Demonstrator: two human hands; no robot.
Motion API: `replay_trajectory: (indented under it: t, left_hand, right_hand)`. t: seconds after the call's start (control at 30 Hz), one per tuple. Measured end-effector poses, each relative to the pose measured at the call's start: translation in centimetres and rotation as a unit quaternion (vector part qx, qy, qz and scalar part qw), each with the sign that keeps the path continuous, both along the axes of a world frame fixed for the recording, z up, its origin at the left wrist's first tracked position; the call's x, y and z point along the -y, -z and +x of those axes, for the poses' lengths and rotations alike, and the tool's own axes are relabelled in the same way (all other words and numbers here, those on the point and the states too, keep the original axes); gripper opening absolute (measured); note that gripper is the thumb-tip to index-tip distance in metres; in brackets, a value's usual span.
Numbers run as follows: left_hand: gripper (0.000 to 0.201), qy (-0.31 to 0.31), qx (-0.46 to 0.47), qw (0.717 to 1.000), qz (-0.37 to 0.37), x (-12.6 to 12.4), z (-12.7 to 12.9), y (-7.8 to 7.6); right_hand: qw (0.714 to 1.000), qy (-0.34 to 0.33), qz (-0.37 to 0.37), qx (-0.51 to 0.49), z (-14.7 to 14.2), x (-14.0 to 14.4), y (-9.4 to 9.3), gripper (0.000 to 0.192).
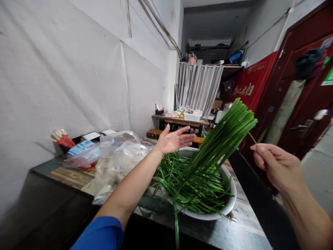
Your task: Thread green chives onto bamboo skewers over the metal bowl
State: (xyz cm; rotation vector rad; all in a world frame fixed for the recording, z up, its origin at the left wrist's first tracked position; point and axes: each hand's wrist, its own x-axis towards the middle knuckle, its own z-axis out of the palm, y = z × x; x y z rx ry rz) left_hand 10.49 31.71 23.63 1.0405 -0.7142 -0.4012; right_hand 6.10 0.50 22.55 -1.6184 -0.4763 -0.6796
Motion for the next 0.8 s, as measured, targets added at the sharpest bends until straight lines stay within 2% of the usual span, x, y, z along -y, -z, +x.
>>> replay_trajectory:
  t: [0.07, 0.17, 0.3, 0.37, 0.47, 0.53, 0.6, 0.7, 0.8]
  left_hand:
    - [0.076, -0.028, 0.026, 0.999, -0.018, 0.8, 0.8, -1.4]
    - [0.060, 0.013, 0.044, 0.998, 0.048, 3.4, 0.6, -2.9]
    - [0.038, 0.100, 0.033, 0.988, 0.109, 5.7, -1.2, -3.7]
    - [0.027, 0.096, 0.017, 0.985, 0.143, 5.6, -1.6, -3.9]
    - [0.017, 0.041, -0.038, 0.981, 0.185, 4.2, -0.8, -4.2]
    - [0.016, -0.010, -0.088, 0.977, 0.196, 2.6, 0.8, -4.6]
    - [0.017, -0.084, -0.118, 0.970, 0.196, 0.6, 3.1, -5.0]
    - [0.016, -0.194, -0.128, 0.954, 0.188, -3.2, 7.5, -5.1]
    - [0.011, -0.205, -0.200, 0.948, 0.135, -6.9, 11.8, -3.9]
  right_hand:
    - [1.000, -0.017, 0.002, -0.006, 0.1, -0.6, -0.8, 0.023]
    - [1.000, -0.025, 0.006, -0.013, 0.7, -2.1, -1.8, 0.025]
    - [0.999, -0.024, 0.018, -0.016, 1.7, -3.4, -2.3, 0.027]
    - [0.999, -0.029, 0.009, -0.024, 2.5, -3.6, -2.2, 0.027]
    - [0.997, -0.033, -0.060, -0.039, 4.4, -3.4, -1.2, 0.029]
    - [0.990, -0.046, -0.121, -0.053, 6.2, -3.2, 0.3, 0.033]
    - [0.983, -0.071, -0.155, -0.074, 7.9, -2.9, 2.2, 0.041]
    - [0.979, -0.068, -0.157, -0.108, 9.5, -2.2, 5.6, 0.050]
    - [0.974, -0.041, -0.168, -0.146, 9.6, -0.5, 9.0, 0.046]
